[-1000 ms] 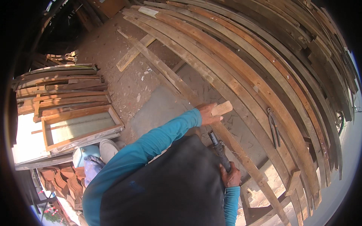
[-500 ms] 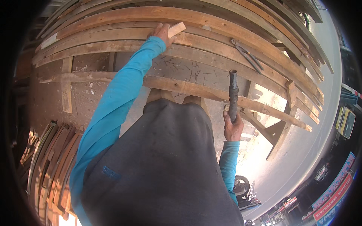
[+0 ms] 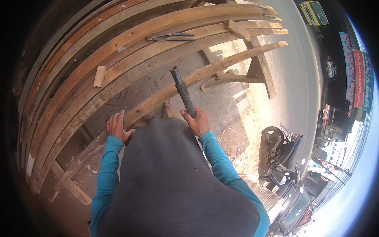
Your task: The person removes nails from long wooden planks using a hammer and pincers, working through a stack of timber in an outdoor workshop.
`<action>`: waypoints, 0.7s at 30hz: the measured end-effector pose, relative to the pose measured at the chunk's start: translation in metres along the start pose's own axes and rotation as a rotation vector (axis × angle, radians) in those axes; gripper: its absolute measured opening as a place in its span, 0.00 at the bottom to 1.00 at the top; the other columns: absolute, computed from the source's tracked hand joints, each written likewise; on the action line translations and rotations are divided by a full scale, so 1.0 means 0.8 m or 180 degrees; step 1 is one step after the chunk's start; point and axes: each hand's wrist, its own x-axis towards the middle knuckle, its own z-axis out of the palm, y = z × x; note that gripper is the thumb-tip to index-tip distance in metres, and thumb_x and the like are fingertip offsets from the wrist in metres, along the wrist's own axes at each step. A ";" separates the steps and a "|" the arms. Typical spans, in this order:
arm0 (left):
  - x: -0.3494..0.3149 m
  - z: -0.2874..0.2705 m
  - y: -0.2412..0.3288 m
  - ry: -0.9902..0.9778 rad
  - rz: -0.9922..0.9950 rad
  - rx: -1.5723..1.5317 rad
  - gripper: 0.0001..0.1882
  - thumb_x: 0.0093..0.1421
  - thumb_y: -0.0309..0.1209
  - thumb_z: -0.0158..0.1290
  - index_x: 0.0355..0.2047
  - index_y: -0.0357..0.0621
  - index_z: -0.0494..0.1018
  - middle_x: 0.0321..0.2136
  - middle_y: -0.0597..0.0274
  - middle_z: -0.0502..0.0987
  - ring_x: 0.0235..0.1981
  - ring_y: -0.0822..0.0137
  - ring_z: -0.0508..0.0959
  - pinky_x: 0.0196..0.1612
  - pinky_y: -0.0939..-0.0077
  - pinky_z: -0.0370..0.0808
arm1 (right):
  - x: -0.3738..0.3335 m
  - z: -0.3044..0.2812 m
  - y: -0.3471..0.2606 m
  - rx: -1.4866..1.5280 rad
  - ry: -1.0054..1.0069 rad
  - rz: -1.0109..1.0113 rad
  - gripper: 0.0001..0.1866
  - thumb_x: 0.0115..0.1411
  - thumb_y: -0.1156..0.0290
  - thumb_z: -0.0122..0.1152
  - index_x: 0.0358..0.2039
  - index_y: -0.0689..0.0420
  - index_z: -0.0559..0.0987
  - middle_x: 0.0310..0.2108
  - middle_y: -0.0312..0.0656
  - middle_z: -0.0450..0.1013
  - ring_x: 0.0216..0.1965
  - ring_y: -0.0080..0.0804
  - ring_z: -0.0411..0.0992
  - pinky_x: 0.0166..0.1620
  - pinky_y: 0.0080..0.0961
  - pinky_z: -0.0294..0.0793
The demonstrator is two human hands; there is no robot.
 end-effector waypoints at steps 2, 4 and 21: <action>-0.013 0.024 -0.010 -0.0102 -0.0188 0.0414 0.50 0.43 0.38 0.73 0.66 0.55 0.61 0.55 0.52 0.67 0.60 0.46 0.65 0.61 0.46 0.61 | 0.001 0.013 0.011 -0.0099 -0.0090 -0.0112 0.21 0.60 0.53 0.67 0.36 0.61 0.79 0.23 0.43 0.74 0.25 0.32 0.72 0.33 0.34 0.72; -0.013 0.039 -0.012 -0.0033 -0.0258 0.0495 0.48 0.43 0.35 0.72 0.65 0.56 0.62 0.52 0.52 0.68 0.58 0.47 0.66 0.59 0.47 0.62 | 0.000 0.017 0.014 -0.0277 -0.0183 -0.0167 0.21 0.60 0.52 0.67 0.36 0.61 0.79 0.24 0.46 0.74 0.27 0.35 0.72 0.35 0.35 0.72; -0.063 0.017 -0.074 0.0045 -0.0456 0.0613 0.40 0.37 0.27 0.72 0.53 0.49 0.69 0.47 0.51 0.70 0.52 0.47 0.70 0.55 0.52 0.65 | 0.036 -0.044 -0.009 0.1092 0.0187 -0.0304 0.24 0.59 0.51 0.69 0.39 0.61 0.78 0.22 0.32 0.68 0.22 0.19 0.68 0.23 0.21 0.71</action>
